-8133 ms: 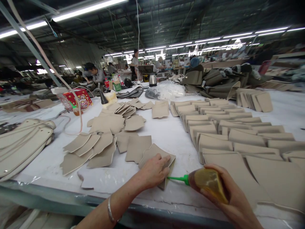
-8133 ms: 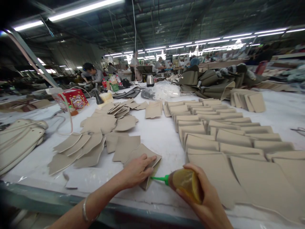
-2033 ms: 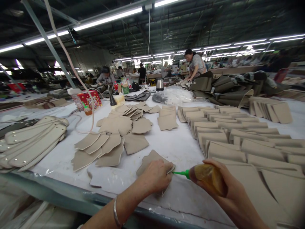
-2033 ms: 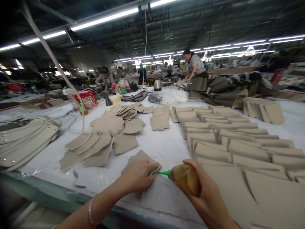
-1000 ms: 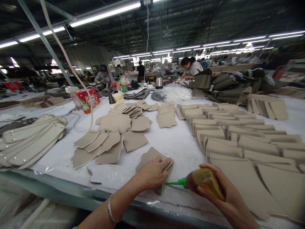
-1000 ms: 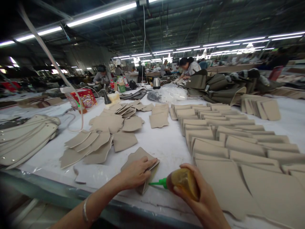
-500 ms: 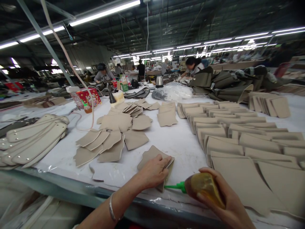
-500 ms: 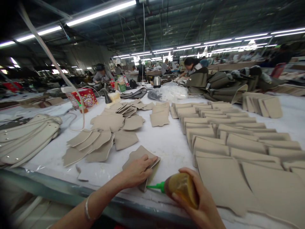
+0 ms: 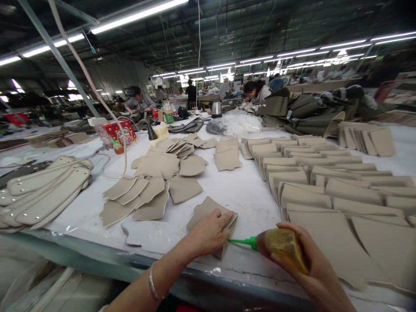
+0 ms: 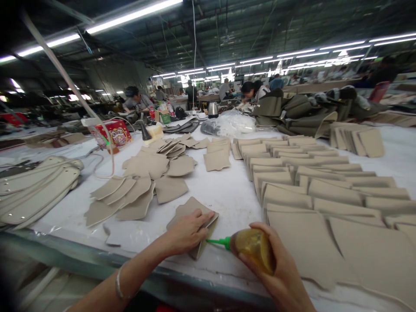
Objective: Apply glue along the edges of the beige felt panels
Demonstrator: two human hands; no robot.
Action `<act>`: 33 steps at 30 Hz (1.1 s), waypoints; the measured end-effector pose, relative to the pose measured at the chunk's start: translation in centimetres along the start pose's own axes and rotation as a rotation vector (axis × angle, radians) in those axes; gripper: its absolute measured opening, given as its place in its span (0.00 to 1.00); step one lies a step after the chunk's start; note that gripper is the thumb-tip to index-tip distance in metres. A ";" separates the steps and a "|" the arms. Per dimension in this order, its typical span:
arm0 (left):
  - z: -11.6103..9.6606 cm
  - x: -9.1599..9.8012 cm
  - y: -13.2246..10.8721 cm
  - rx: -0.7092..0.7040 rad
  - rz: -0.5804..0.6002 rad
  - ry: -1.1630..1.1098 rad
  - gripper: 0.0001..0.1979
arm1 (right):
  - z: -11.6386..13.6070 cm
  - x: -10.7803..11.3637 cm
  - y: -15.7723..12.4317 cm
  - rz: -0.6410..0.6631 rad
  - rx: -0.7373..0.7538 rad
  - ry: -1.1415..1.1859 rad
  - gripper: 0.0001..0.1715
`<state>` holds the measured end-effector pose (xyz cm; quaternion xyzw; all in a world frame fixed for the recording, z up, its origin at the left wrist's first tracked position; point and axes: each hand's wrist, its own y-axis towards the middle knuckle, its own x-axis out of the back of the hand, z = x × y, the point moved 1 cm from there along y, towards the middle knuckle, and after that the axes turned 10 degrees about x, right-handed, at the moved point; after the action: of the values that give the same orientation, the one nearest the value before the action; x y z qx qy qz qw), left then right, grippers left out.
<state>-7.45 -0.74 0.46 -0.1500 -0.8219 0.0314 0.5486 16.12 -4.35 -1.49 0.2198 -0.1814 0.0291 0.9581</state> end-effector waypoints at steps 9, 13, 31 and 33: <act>-0.1 0.0 -0.1 0.011 0.001 0.015 0.29 | -1.2 0.8 0.3 0.098 0.032 0.022 0.27; -0.1 0.0 -0.1 0.011 0.011 0.013 0.29 | -1.8 0.9 0.1 0.108 0.096 -0.019 0.27; -0.4 0.6 0.1 0.000 0.035 -0.006 0.27 | -2.3 1.5 2.8 0.106 0.220 -0.139 0.24; -0.4 0.5 0.2 0.001 0.036 -0.010 0.27 | -2.4 1.6 3.3 0.046 0.236 -0.183 0.24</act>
<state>-7.24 -0.45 1.05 -0.1643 -0.8217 0.0428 0.5440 17.98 -0.43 -1.58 0.3283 -0.2683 0.0522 0.9042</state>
